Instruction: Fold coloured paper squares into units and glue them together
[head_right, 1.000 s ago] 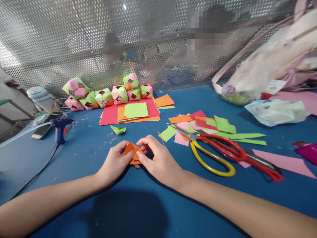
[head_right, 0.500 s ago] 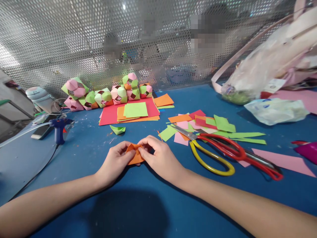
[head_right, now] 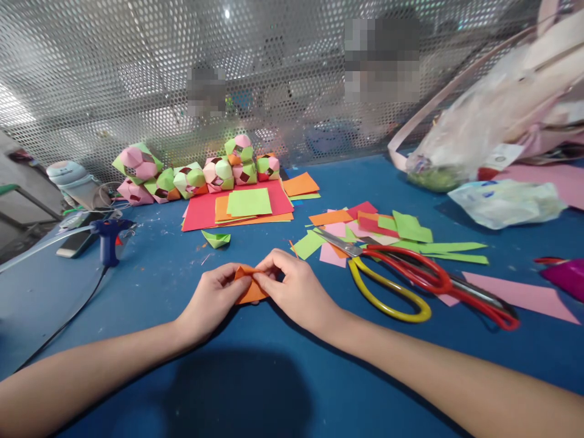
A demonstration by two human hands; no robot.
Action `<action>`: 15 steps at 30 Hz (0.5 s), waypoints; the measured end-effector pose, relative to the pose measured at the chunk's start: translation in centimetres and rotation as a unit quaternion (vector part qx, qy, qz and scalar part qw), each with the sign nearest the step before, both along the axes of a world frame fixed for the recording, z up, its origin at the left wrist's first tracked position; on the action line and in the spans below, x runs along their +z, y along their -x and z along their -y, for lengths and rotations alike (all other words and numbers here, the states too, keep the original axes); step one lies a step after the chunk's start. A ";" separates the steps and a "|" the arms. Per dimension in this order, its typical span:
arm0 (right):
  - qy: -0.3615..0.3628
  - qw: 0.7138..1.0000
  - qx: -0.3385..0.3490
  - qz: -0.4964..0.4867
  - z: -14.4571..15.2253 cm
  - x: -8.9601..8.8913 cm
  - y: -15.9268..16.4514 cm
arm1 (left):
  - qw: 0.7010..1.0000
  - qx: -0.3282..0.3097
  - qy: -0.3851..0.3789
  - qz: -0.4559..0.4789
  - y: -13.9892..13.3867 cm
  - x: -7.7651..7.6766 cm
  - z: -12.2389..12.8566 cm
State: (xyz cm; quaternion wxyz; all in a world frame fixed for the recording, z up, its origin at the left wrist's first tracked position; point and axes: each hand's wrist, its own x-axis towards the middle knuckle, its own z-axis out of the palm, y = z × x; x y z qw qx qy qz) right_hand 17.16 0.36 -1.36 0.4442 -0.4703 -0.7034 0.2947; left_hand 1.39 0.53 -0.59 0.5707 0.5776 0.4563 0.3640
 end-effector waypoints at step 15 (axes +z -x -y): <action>-0.066 0.997 0.028 0.024 0.1 0.1 -0.3 | 0.989 0.007 -0.097 -0.114 0.3 0.3 -0.1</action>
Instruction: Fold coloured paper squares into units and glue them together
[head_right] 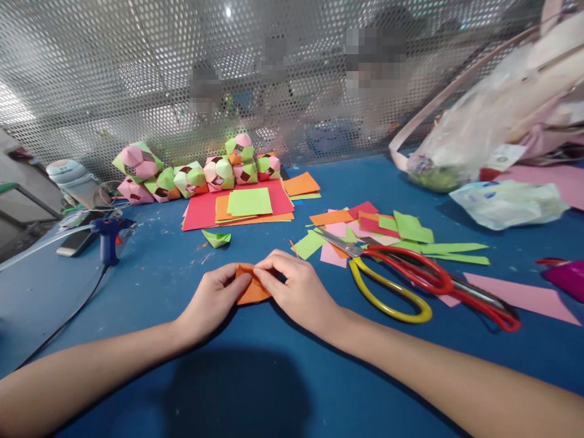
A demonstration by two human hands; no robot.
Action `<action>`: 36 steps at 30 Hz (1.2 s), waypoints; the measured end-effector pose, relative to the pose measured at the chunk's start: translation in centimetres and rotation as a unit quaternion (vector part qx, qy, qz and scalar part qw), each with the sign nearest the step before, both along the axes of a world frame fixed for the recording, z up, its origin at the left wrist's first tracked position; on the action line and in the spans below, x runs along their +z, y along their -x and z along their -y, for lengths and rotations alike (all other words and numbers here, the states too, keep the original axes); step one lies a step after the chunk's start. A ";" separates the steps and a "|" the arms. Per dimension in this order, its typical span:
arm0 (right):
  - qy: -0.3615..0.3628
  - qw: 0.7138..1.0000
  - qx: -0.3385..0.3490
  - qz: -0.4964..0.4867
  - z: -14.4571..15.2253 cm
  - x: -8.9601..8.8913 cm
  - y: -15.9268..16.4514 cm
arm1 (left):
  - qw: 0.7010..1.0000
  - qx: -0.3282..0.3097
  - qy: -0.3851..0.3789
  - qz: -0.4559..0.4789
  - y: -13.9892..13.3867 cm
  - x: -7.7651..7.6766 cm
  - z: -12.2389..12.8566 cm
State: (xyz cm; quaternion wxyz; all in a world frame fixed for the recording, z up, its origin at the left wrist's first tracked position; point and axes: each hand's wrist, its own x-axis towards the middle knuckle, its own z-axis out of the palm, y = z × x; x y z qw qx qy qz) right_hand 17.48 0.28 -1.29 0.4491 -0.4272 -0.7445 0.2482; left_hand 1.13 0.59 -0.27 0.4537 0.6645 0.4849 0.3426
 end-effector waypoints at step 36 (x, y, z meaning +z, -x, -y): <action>-0.057 0.998 0.005 0.015 -0.1 -0.1 -0.1 | 0.994 0.068 -0.016 0.082 0.5 -0.1 -0.5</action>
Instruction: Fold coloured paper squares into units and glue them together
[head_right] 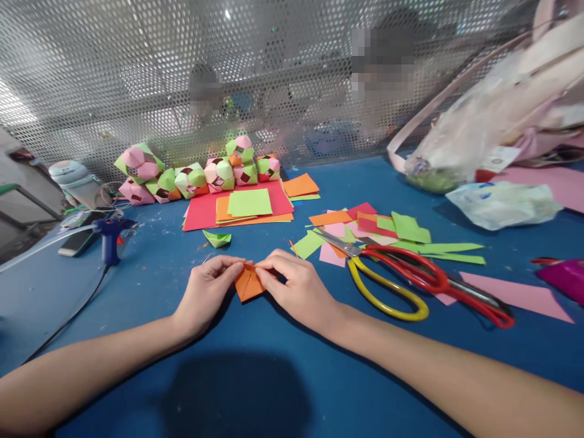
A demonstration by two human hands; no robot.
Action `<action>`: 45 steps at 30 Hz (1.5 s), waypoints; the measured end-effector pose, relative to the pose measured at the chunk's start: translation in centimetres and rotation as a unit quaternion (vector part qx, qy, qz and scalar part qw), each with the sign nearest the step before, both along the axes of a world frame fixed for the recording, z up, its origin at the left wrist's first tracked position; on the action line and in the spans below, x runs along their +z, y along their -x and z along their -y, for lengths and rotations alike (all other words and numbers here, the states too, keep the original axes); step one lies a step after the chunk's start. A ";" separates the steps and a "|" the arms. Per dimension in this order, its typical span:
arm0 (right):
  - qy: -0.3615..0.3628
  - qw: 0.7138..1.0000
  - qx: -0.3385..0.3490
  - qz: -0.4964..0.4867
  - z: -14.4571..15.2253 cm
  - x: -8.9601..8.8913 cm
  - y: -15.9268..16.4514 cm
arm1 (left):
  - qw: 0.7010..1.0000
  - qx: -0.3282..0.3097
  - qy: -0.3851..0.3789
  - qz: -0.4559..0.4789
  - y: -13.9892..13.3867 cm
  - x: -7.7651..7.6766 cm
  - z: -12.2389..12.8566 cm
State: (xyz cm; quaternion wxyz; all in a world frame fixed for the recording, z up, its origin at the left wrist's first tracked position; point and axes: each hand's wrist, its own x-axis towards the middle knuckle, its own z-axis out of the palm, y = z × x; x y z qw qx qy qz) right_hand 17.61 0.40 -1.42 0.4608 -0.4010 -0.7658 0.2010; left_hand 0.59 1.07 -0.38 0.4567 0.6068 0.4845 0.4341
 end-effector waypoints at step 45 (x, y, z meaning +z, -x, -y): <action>0.050 0.999 0.002 0.011 -0.6 -0.4 -0.1 | 0.997 -0.054 0.019 -0.047 0.0 0.2 -0.1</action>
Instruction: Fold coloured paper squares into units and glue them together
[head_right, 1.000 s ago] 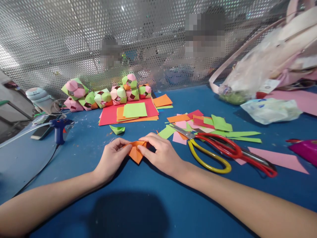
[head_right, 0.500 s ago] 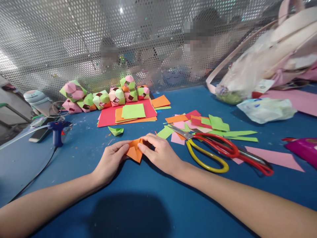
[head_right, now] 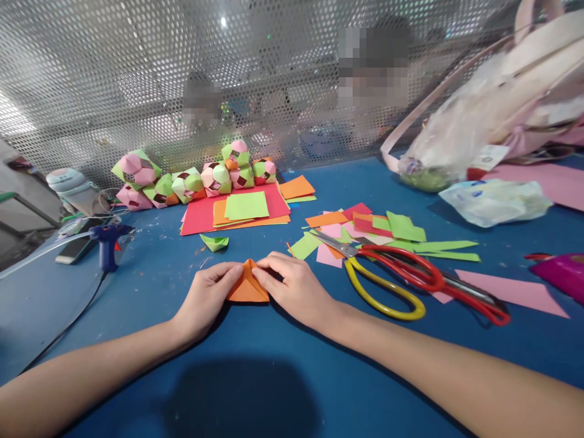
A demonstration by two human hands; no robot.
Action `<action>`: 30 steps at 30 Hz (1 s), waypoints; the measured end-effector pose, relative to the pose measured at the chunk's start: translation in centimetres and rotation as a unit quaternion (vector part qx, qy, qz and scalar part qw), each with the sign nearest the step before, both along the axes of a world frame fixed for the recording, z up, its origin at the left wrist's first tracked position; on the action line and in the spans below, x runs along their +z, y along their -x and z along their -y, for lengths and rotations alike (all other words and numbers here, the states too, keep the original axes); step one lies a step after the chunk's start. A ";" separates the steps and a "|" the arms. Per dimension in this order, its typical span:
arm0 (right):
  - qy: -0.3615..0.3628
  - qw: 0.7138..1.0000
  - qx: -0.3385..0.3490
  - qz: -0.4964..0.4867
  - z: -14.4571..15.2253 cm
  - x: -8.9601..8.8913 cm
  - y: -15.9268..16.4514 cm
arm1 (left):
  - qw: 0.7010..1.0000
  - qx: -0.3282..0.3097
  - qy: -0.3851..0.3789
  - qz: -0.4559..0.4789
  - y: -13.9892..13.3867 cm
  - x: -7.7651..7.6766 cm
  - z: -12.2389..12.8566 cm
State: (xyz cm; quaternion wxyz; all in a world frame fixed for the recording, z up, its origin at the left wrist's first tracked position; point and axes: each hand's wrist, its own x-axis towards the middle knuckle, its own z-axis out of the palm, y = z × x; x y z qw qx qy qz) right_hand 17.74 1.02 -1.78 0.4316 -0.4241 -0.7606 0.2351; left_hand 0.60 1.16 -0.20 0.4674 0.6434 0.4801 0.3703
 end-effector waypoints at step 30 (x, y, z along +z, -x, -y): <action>0.001 0.998 -0.021 -0.055 0.8 0.6 0.5 | 1.000 0.009 -0.013 0.021 -0.2 0.0 0.4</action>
